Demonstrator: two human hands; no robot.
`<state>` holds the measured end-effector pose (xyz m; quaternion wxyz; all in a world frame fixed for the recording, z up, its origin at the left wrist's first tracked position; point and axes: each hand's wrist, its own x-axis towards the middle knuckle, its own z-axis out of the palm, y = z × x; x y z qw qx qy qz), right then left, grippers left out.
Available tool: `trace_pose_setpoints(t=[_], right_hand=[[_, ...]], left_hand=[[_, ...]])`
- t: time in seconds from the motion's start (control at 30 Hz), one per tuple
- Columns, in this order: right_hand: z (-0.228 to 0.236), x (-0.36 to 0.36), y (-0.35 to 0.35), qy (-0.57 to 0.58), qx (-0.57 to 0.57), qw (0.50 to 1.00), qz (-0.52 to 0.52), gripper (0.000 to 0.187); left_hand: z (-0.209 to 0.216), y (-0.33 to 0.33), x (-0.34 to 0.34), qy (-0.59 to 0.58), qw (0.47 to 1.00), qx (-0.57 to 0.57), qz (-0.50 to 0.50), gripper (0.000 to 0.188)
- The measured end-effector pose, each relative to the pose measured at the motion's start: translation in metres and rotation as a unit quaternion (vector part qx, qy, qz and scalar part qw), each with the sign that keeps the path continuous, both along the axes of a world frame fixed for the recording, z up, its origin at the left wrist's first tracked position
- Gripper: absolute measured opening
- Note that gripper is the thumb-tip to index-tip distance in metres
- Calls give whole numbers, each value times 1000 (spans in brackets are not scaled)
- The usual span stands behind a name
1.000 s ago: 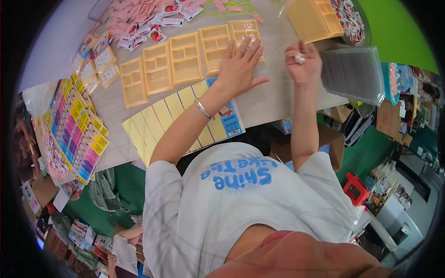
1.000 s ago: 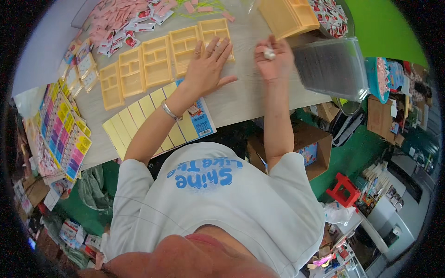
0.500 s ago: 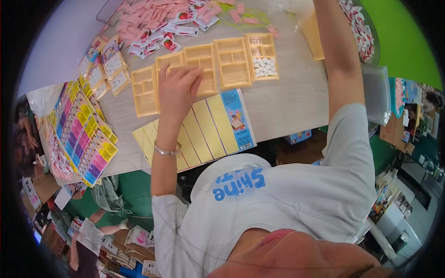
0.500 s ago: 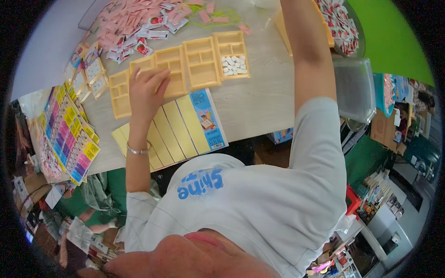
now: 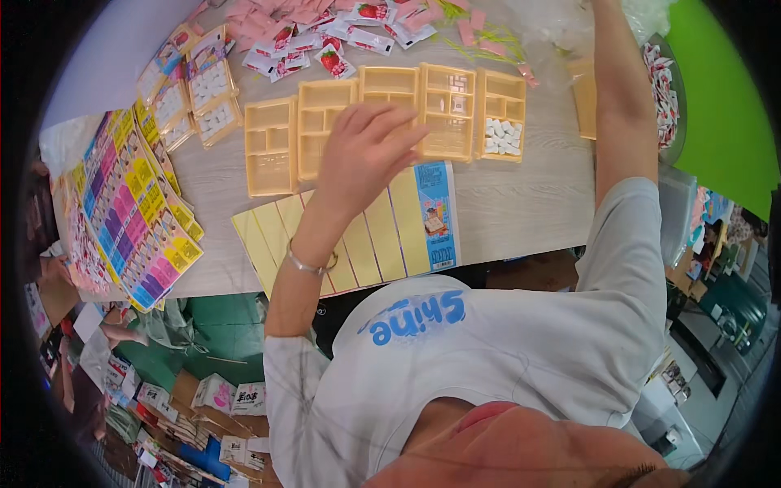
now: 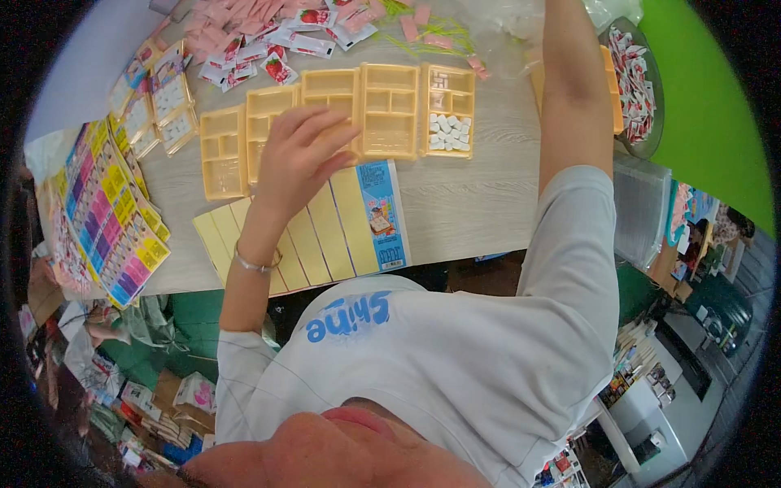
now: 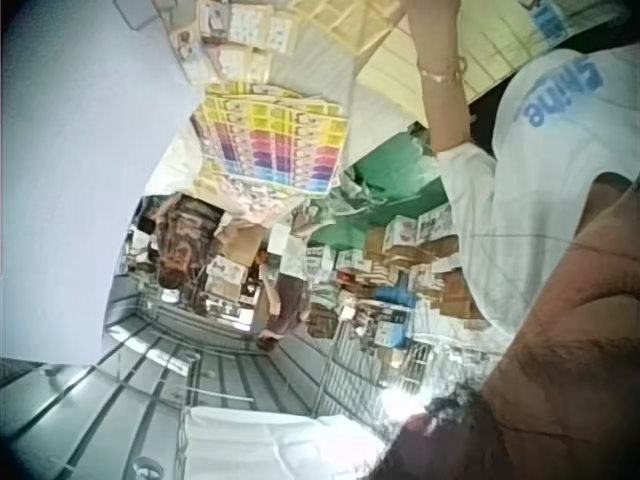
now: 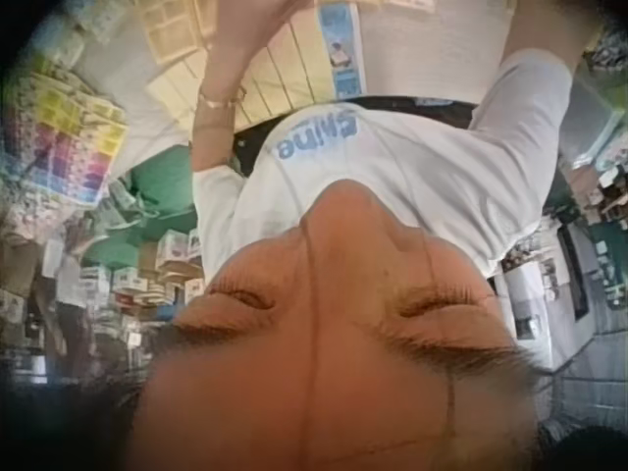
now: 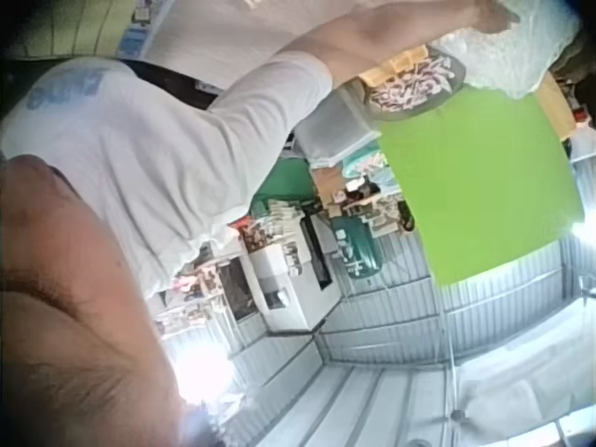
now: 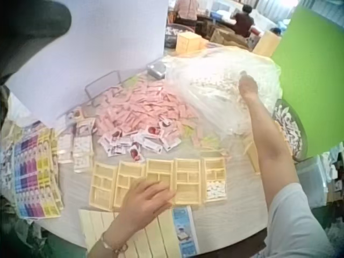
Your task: Packaging small white building blocks into individual plastic bags with character cards.
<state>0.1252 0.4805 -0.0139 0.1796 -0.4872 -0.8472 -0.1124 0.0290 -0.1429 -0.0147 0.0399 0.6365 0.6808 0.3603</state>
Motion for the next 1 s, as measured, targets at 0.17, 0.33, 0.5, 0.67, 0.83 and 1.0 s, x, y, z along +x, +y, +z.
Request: trace_pose_setpoints(t=[0.17, 0.33, 0.5, 0.67, 0.83, 1.0], right_hand=[[14, -7, -8, 399, -74, 913, -36, 24], [14, 30, -106, 304, 40, 927, 214, 15], [26, 69, -284, 266, 45, 831, 487, 12], [-20, 43, -447, 596, -582, 541, 112, 15], [-39, 51, -470, 403, -327, 809, 275, 15], [-41, 54, -473, 344, -255, 851, 302, 15]], left_hand=[[-22, 26, 10, 83, 992, -94, -2, 72], [-35, 27, 16, 68, 990, -111, 51, 73], [-29, 35, 27, 89, 988, -111, 67, 69], [-37, 27, 24, 92, 988, -95, 76, 70], [-41, 25, 27, 98, 988, -81, 88, 71], [-40, 23, 27, 85, 989, -78, 89, 72]])
